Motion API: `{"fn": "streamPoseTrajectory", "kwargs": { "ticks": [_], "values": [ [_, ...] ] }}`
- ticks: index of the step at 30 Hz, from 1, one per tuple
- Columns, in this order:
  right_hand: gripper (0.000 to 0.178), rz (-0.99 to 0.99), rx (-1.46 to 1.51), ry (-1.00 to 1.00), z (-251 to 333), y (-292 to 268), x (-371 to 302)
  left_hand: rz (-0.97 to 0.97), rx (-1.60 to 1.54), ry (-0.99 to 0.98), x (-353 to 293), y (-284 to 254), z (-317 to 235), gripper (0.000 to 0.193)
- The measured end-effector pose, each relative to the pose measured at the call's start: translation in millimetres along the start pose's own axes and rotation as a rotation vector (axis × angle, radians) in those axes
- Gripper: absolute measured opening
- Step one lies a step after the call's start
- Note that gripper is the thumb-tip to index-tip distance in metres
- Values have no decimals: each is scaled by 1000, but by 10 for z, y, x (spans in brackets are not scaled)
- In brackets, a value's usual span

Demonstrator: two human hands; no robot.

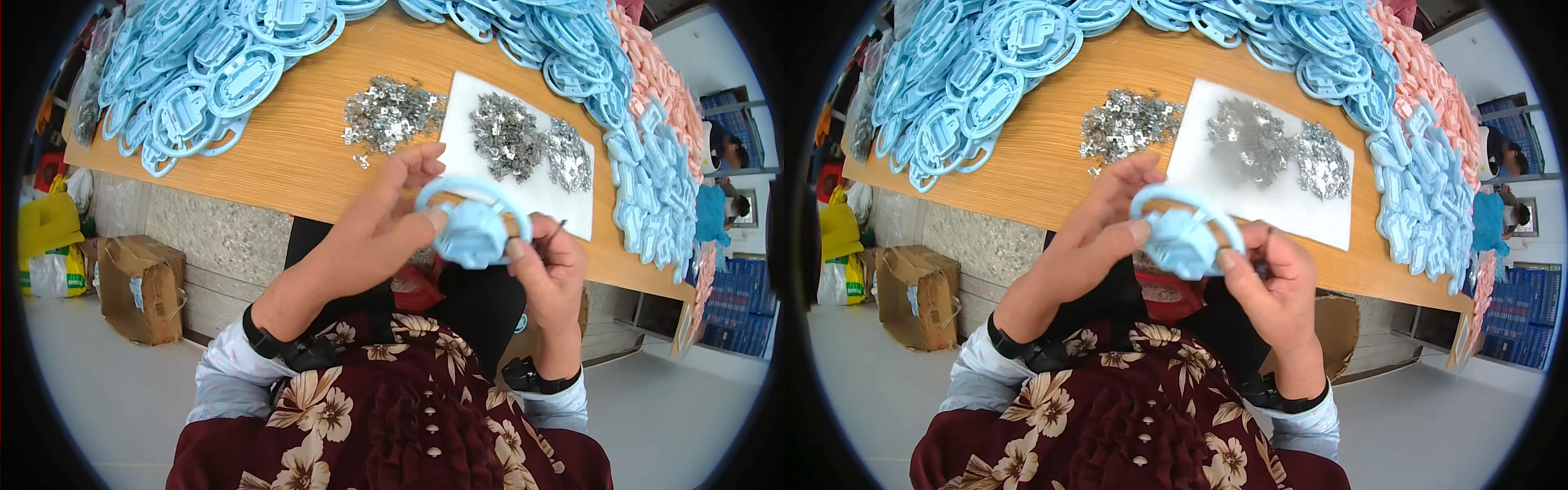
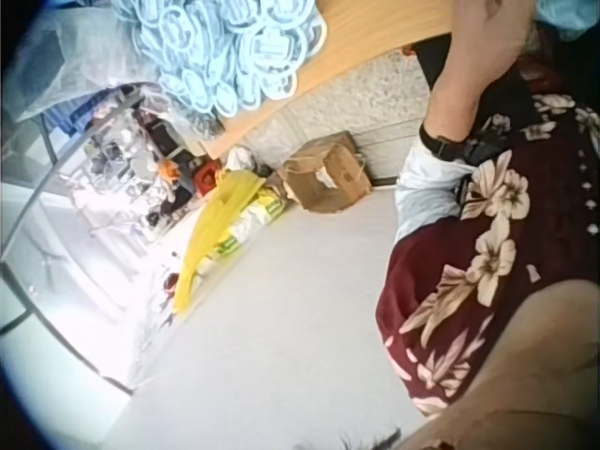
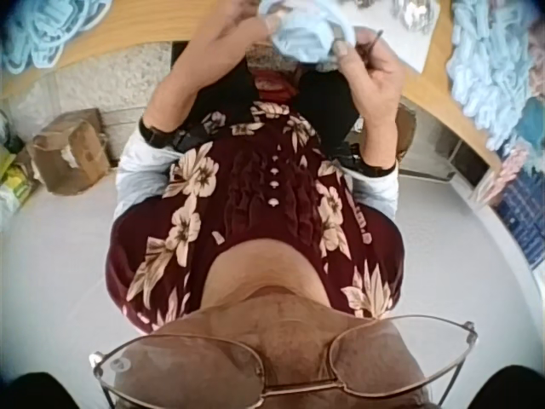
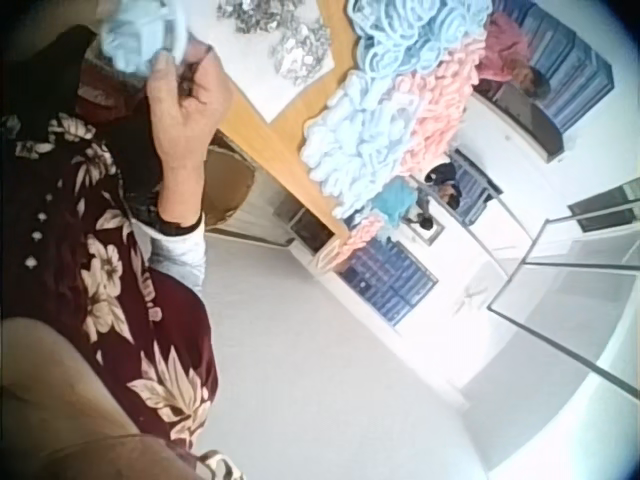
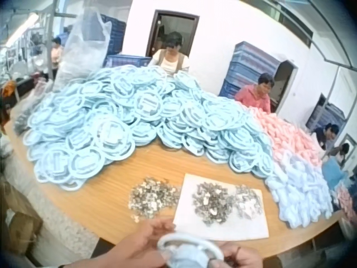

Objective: The person is using a thin tool to install small metallic components into circular light-blue plastic frames on an industrial assembly line.

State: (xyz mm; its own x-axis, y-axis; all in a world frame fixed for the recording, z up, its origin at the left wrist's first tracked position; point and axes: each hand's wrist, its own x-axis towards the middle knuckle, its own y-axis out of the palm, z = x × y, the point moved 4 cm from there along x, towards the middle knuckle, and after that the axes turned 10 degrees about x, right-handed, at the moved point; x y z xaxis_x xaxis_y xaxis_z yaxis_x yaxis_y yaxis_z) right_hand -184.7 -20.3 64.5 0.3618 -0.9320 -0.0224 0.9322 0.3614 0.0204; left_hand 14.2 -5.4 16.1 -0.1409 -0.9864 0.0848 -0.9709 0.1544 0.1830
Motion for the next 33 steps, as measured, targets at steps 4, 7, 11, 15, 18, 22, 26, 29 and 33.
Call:
{"fn": "streamPoseTrajectory", "kwargs": {
  "ticks": [4,7,11,15,18,22,26,29,33],
  "values": [
    [12,193,-44,190,-152,174,146,89,334,12,-102,-160,-227,23],
    [16,114,-355,-6,-273,217,455,-27,297,-125,-202,-290,-25,23],
    [15,129,-760,-408,-316,567,866,-29,201,-276,-267,-361,25,22],
    [11,205,-887,-476,-466,708,1015,-17,240,-310,-281,-403,19,22],
    [10,190,-883,-429,-463,687,1059,-35,246,-332,-274,-420,47,21],
    [11,239,-872,-359,-429,638,1096,-49,295,-342,-242,-437,56,21],
    [13,296,-895,-369,-420,679,1102,-23,331,-326,-219,-436,45,22],
    [13,244,-836,-407,-418,630,1118,-36,301,-338,-208,-450,44,22],
    [19,232,-705,-348,-323,574,1078,-132,262,-268,-137,-478,1,23]
  ]
}}
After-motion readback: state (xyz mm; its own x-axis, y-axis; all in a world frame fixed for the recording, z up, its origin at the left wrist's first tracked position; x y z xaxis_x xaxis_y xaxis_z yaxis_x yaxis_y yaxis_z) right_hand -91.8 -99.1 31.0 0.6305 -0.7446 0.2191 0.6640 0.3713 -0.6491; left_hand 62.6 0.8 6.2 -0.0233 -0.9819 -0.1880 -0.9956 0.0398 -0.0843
